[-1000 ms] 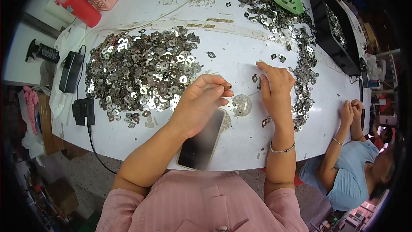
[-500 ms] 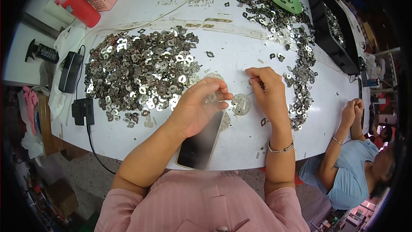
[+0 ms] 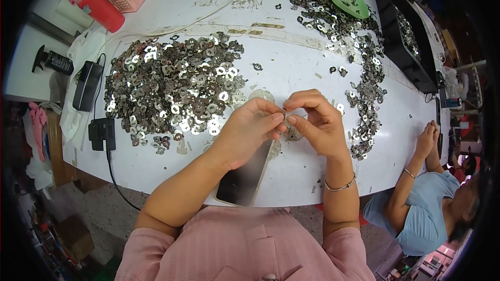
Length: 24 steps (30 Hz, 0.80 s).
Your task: The person assembles small metal components by picking up individual pieces from the table and connecting them together by hand.
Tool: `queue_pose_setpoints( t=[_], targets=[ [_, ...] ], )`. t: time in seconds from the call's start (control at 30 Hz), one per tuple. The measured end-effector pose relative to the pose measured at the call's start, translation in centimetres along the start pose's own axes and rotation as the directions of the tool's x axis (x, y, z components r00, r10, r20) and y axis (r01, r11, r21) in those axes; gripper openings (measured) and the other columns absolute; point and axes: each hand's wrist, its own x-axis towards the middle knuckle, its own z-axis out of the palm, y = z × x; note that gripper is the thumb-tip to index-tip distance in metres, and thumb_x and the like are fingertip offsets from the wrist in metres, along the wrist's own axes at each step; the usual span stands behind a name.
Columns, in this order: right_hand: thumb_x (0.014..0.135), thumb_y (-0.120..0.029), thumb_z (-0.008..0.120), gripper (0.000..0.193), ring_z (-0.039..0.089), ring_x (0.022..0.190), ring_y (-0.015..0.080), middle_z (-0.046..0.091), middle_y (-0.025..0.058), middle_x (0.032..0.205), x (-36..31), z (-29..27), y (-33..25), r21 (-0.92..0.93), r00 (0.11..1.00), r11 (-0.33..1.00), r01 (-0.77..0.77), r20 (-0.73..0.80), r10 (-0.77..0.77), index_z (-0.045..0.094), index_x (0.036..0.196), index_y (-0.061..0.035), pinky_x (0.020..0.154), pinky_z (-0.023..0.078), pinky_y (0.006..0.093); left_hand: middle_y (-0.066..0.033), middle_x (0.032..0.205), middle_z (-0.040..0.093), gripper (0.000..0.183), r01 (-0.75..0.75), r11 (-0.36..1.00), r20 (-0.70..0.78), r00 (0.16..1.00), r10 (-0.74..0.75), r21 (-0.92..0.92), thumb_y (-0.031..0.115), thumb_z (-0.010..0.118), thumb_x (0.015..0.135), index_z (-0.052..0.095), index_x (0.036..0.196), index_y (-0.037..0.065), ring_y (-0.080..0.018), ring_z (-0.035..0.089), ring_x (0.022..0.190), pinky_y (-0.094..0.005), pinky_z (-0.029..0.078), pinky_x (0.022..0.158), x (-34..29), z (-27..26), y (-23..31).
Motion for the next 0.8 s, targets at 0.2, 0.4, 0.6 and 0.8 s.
queue_pose_setpoints(
  t=[0.2, 0.4, 0.6, 0.8],
  targets=[
    [0.075, -0.001, 0.068, 0.027, 0.055, 0.088, 0.0213, 0.059, 0.0072, 0.093, 0.1, -2.8, -1.3, -0.754, 0.991, 0.649, -0.101, -0.132, 0.0, 0.064, 0.102, -0.0058, 0.078, 0.043, 0.0321, -0.0041, 0.094, 0.059, 0.011, -0.095, 0.994, -0.055, 0.994, 0.098, 0.05, 0.004, 0.062, 0.088, 0.056, 0.096, 0.006, -0.0118, 0.059, 0.085, -0.0245, 0.047, 0.073, 0.0, 0.1, -0.2],
    [0.075, -0.003, 0.069, 0.021, 0.056, 0.067, 0.0235, 0.059, 0.007, 0.081, -0.3, -3.9, 0.1, -0.787, 0.995, 0.61, -0.094, -0.085, 0.044, 0.065, 0.095, -0.0044, 0.067, 0.044, 0.033, -0.0022, 0.094, 0.058, 0.013, -0.061, 0.998, -0.066, 0.996, 0.062, 0.009, 0.004, 0.06, 0.089, 0.057, 0.101, 0.006, -0.0111, 0.058, 0.084, -0.0251, 0.048, 0.075, 0.1, 0.0, 0.1],
    [0.075, 0.0, 0.066, 0.02, 0.06, 0.073, 0.022, 0.062, 0.0077, 0.087, -0.1, -3.4, 0.1, -0.529, 0.977, 0.831, -0.169, -0.2, 0.071, 0.066, 0.094, -0.0056, 0.071, 0.043, 0.0326, -0.0023, 0.095, 0.058, 0.016, -0.019, 0.99, -0.005, 1.0, 0.019, -0.138, 0.008, 0.056, 0.092, 0.056, 0.107, 0.007, -0.0131, 0.057, 0.087, -0.027, 0.047, 0.079, 0.0, -0.7, 0.3],
    [0.075, -0.006, 0.068, 0.022, 0.053, 0.087, 0.0224, 0.06, 0.0032, 0.092, -0.3, -3.6, -0.2, -0.777, 0.994, 0.62, -0.106, -0.108, 0.034, 0.066, 0.096, -0.0119, 0.085, 0.034, 0.0365, -0.0028, 0.101, 0.059, 0.017, -0.031, 0.985, 0.015, 0.999, 0.034, -0.172, 0.008, 0.056, 0.092, 0.053, 0.109, 0.008, -0.0166, 0.061, 0.096, -0.0276, 0.05, 0.081, 0.2, -0.8, 0.1]
  ],
)
